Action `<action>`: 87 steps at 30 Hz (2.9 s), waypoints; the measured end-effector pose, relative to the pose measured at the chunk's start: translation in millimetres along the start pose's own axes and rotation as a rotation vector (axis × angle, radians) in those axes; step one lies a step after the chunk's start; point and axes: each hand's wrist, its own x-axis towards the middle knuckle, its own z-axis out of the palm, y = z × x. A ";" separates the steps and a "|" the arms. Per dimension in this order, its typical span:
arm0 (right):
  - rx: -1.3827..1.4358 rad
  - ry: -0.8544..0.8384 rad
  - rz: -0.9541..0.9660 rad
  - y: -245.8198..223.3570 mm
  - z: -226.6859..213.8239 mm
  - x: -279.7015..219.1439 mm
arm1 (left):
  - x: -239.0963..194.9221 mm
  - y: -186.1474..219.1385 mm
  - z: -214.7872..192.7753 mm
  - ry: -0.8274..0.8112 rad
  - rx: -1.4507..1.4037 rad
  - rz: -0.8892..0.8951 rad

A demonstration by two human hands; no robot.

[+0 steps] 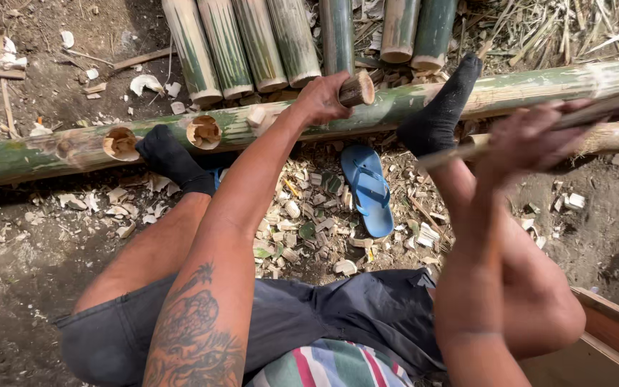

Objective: The person sits on the ground and uses a hammer and chisel to carve circular holes into a large bamboo log. They repeatedly insert smaller bamboo segments into the holes to check fit, then continue chiseling to enlarge the openings.

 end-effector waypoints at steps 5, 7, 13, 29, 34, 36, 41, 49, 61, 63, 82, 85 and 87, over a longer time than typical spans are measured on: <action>0.013 -0.424 0.299 1.9 104.6 -46.5 | 13.1 -24.8 13.0 0.068 -0.061 0.119; 0.037 -0.432 0.259 12.1 101.5 -55.6 | 4.8 -30.9 17.5 0.106 -0.050 0.231; -0.112 -0.480 0.197 26.4 65.6 -66.0 | -57.0 -23.9 9.5 0.199 0.080 0.349; 0.326 -0.353 0.590 16.9 85.5 -68.4 | -67.5 -0.4 27.0 0.411 0.120 0.494; 0.338 -0.397 0.595 7.6 83.4 -82.2 | 2.4 22.9 2.0 0.878 -0.146 0.013; 0.311 -0.400 0.604 7.2 82.4 -84.8 | 3.4 22.4 -21.1 1.017 -0.350 0.331; 0.287 -0.403 0.657 -0.8 92.8 -91.3 | -66.0 -13.7 -73.2 0.782 -0.589 0.491; 0.313 -0.532 0.554 -21.8 99.6 -89.9 | -96.3 -86.1 -50.5 1.084 -0.895 0.279; 0.194 -0.570 0.489 -34.6 98.0 -92.0 | -89.4 -100.1 -31.4 1.203 -1.051 0.309; 0.196 -0.571 0.495 -35.9 98.0 -94.3 | -91.0 -95.7 -35.1 1.197 -1.062 0.371; -0.087 -0.401 -0.879 -231.8 38.9 -0.3 | -107.9 -71.7 -18.9 0.972 -1.020 0.353; -0.180 -0.471 -0.971 -254.5 81.4 5.9 | -109.9 -81.6 -11.1 0.949 -1.016 0.349; -0.598 -0.887 -0.389 -262.7 118.6 7.7 | -112.1 -90.6 -2.7 0.983 -0.984 0.280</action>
